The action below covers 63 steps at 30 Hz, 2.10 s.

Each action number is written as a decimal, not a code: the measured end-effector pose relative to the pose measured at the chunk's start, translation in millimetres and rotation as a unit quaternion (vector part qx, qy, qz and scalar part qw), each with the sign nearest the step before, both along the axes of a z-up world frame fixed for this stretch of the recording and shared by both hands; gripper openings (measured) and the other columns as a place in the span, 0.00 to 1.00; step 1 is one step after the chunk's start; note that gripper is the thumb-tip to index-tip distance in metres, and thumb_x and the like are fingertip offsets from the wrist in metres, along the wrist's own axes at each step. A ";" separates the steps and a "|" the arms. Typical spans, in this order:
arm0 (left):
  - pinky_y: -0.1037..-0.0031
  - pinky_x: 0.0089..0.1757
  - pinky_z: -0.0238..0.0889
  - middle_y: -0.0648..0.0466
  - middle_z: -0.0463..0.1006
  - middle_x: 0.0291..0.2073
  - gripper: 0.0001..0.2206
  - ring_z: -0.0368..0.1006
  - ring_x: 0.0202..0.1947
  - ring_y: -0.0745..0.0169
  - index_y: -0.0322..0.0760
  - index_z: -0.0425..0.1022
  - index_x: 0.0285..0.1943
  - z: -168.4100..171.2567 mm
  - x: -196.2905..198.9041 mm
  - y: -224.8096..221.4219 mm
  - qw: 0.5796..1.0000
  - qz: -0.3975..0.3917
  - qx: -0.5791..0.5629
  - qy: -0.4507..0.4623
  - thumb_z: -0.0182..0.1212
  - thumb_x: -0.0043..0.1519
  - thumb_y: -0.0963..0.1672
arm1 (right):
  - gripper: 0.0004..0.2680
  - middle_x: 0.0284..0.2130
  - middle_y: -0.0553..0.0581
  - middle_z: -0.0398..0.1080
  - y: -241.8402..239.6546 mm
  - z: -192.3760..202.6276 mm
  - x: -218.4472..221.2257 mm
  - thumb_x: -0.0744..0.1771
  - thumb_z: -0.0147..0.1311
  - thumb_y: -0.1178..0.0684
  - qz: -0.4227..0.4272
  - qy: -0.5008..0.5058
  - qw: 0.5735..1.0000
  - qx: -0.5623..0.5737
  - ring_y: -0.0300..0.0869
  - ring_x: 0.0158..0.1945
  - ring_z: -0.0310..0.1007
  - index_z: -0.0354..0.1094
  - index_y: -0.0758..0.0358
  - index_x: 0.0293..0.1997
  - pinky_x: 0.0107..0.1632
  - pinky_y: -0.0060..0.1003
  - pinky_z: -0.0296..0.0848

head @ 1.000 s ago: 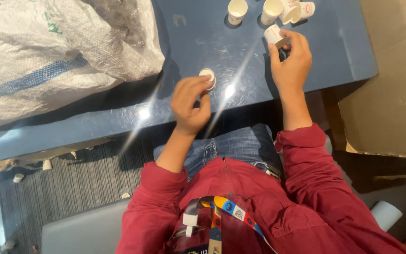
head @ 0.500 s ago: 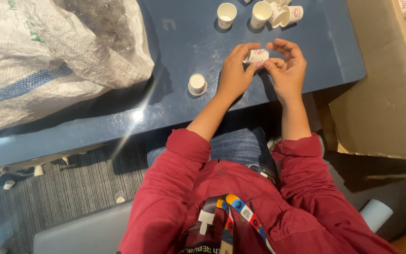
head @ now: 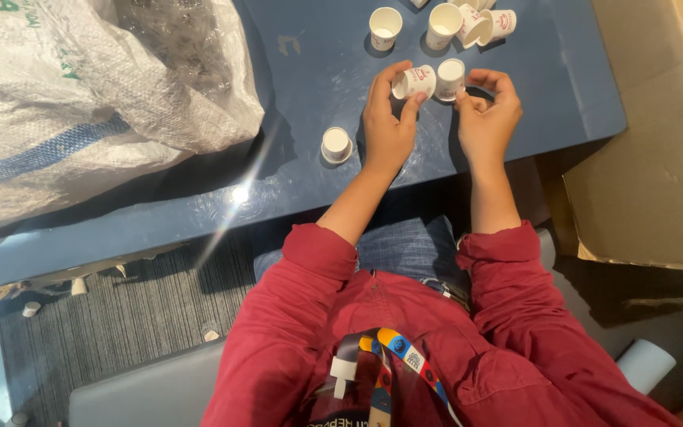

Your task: Packing small paper cups onto a table and arranging them.

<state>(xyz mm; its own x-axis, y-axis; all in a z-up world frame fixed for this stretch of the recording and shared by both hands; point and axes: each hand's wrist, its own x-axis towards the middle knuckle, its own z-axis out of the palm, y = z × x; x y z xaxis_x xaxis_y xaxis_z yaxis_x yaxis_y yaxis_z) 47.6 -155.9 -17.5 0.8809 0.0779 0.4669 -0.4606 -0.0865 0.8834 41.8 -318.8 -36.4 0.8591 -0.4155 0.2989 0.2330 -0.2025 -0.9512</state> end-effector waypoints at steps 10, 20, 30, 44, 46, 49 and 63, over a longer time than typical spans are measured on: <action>0.66 0.62 0.67 0.49 0.67 0.67 0.23 0.67 0.67 0.56 0.36 0.69 0.71 -1.6 -5.0 2.9 0.976 -0.177 -0.128 0.022 0.62 0.65 0.34 | 0.09 0.52 0.59 0.69 19.9 30.8 -25.1 0.70 0.57 0.67 -0.033 -0.084 0.994 -0.065 0.39 0.47 0.74 0.66 0.72 0.56 0.47 0.31 0.76; 0.67 0.69 0.60 0.50 0.64 0.72 0.21 0.61 0.73 0.59 0.35 0.67 0.74 39.7 -46.4 52.0 0.934 -0.306 -0.182 0.022 0.53 0.71 0.33 | 0.10 0.63 0.69 0.70 33.4 59.4 -61.7 0.72 0.55 0.54 0.273 -0.070 0.939 0.196 0.46 0.62 0.75 0.70 0.70 0.56 0.67 0.42 0.74; 0.72 0.52 0.74 0.50 0.76 0.56 0.19 0.78 0.55 0.62 0.33 0.77 0.61 81.2 -76.4 97.4 0.994 -0.104 -0.008 0.010 0.71 0.60 0.37 | 0.11 0.53 0.61 0.69 85.8 99.0 -84.0 0.70 0.61 0.58 0.226 -0.113 0.968 0.009 0.40 0.54 0.73 0.67 0.69 0.57 0.57 0.34 0.76; 0.74 0.47 0.81 0.48 0.80 0.55 0.13 0.80 0.50 0.65 0.33 0.81 0.56 62.2 -64.6 127.4 0.986 -0.101 -0.099 0.086 0.65 0.63 0.35 | 0.08 0.48 0.61 0.76 102.0 60.3 -61.8 0.72 0.57 0.59 0.275 -0.017 0.955 0.113 0.39 0.51 0.76 0.71 0.73 0.57 0.57 0.32 0.75; 0.74 0.46 0.81 0.48 0.80 0.54 0.13 0.81 0.47 0.64 0.33 0.81 0.55 59.9 -65.3 128.2 0.986 -0.093 -0.110 0.085 0.66 0.61 0.35 | 0.08 0.50 0.61 0.76 105.2 60.0 -60.8 0.73 0.57 0.59 0.283 -0.030 0.953 0.102 0.40 0.52 0.76 0.71 0.74 0.57 0.58 0.33 0.74; 0.73 0.45 0.80 0.47 0.84 0.42 0.13 0.82 0.41 0.64 0.31 0.81 0.55 55.2 -67.0 128.9 0.975 -0.070 -0.153 0.146 0.67 0.61 0.36 | 0.10 0.53 0.61 0.75 111.8 63.8 -58.2 0.71 0.58 0.60 0.300 -0.040 0.950 0.069 0.41 0.56 0.77 0.70 0.73 0.58 0.61 0.35 0.75; 0.72 0.56 0.74 0.49 0.85 0.50 0.14 0.82 0.53 0.61 0.34 0.79 0.59 44.1 -67.4 141.7 0.999 0.021 0.010 0.034 0.61 0.65 0.36 | 0.16 0.54 0.63 0.76 123.0 49.2 -47.1 0.69 0.64 0.62 0.267 -0.073 0.955 -0.104 0.47 0.61 0.77 0.68 0.68 0.64 0.67 0.40 0.72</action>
